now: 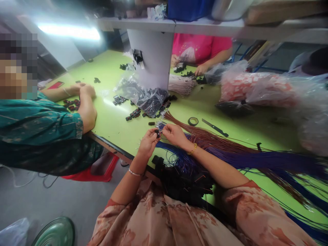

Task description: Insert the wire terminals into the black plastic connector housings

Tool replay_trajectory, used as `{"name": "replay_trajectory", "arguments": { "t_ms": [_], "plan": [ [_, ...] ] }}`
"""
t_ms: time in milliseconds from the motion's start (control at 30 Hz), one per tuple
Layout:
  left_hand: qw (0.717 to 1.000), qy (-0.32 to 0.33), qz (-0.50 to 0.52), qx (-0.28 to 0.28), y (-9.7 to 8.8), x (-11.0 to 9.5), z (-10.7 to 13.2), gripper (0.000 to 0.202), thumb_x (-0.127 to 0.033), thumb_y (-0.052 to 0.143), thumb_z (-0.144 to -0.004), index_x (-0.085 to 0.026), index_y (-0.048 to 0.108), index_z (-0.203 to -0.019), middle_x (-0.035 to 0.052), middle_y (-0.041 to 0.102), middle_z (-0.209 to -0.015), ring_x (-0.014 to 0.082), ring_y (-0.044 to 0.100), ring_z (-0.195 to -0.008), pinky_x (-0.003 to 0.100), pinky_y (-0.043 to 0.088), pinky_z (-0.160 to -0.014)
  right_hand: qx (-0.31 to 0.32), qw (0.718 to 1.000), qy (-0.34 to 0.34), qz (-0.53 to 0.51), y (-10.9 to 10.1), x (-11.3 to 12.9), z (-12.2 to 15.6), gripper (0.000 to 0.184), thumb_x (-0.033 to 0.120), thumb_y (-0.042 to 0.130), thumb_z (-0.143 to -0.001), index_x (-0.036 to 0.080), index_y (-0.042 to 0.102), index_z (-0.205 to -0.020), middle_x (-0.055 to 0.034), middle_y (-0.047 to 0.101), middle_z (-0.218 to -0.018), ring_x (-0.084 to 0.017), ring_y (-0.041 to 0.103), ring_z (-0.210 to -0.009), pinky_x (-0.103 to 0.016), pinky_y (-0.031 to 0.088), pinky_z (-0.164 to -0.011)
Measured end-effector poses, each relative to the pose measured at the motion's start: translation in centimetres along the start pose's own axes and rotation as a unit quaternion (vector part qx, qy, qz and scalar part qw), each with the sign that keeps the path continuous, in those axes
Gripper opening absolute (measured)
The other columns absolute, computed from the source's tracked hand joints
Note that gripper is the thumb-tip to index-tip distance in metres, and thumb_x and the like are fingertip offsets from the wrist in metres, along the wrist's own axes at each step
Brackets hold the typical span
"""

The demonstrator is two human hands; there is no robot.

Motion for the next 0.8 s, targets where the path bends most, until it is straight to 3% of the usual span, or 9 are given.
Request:
{"name": "replay_trajectory", "arguments": {
  "t_ms": [200, 400, 633, 733, 800],
  "plan": [
    [0.997, 0.058, -0.055, -0.023, 0.4, -0.1, 0.4, 0.036, -0.018, 0.080, -0.063, -0.015, 0.065, -0.095, 0.0023, 0.068, -0.088, 0.0096, 0.060, -0.076, 0.023, 0.048, -0.074, 0.018, 1.000, 0.017, -0.004, 0.4, 0.3, 0.2, 0.018, 0.025, 0.051, -0.079, 0.017, 0.053, -0.064, 0.0023, 0.052, -0.058, -0.009, 0.040, -0.054, -0.023, 0.026, -0.053],
    [0.995, 0.025, -0.081, -0.051, 0.5, -0.2, 0.7, 0.036, -0.019, 0.080, -0.061, -0.015, 0.065, -0.093, 0.0015, 0.067, -0.082, 0.0084, 0.059, -0.069, 0.022, 0.047, -0.068, 0.078, 0.995, -0.058, 0.022, -0.3, 0.8, 0.3, 0.017, 0.022, 0.048, -0.083, 0.017, 0.056, -0.069, 0.0004, 0.057, -0.062, -0.011, 0.043, -0.056, -0.024, 0.027, -0.056],
    [0.988, 0.055, -0.139, -0.047, 0.3, -0.3, 0.8, 0.033, -0.018, 0.078, -0.059, -0.014, 0.065, -0.089, 0.0010, 0.066, -0.075, 0.0097, 0.058, -0.068, 0.023, 0.046, -0.067, 0.091, 0.992, -0.048, 0.075, 0.2, 0.5, 0.7, 0.014, 0.020, 0.050, -0.080, 0.016, 0.057, -0.068, -0.0007, 0.057, -0.061, -0.011, 0.041, -0.056, -0.025, 0.025, -0.056],
    [0.970, 0.103, -0.217, -0.044, 1.2, -1.0, 2.2, 0.027, -0.019, 0.072, -0.067, -0.015, 0.064, -0.092, 0.0027, 0.067, -0.079, 0.0118, 0.060, -0.071, 0.025, 0.048, -0.069, 0.131, 0.989, -0.057, 0.028, -1.0, 0.4, 0.0, 0.018, 0.024, 0.049, -0.082, 0.016, 0.059, -0.070, 0.0004, 0.057, -0.063, -0.011, 0.042, -0.058, -0.024, 0.028, -0.058],
    [0.932, 0.186, -0.310, -0.026, 2.8, -1.4, 4.2, 0.022, -0.019, 0.066, -0.075, -0.016, 0.064, -0.097, 0.0054, 0.068, -0.087, 0.0140, 0.062, -0.078, 0.027, 0.050, -0.073, 0.148, 0.988, -0.047, -0.007, -2.3, 0.3, -1.0, 0.023, 0.028, 0.047, -0.085, 0.015, 0.062, -0.074, -0.0004, 0.059, -0.068, -0.011, 0.045, -0.062, -0.024, 0.032, -0.060]
  ]
}}
Point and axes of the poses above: each hand's wrist, its own z-axis away from the middle knuckle, its own y-axis out of the palm, x = y × z, the point moved 2 cm from there along -z, towards the middle knuckle
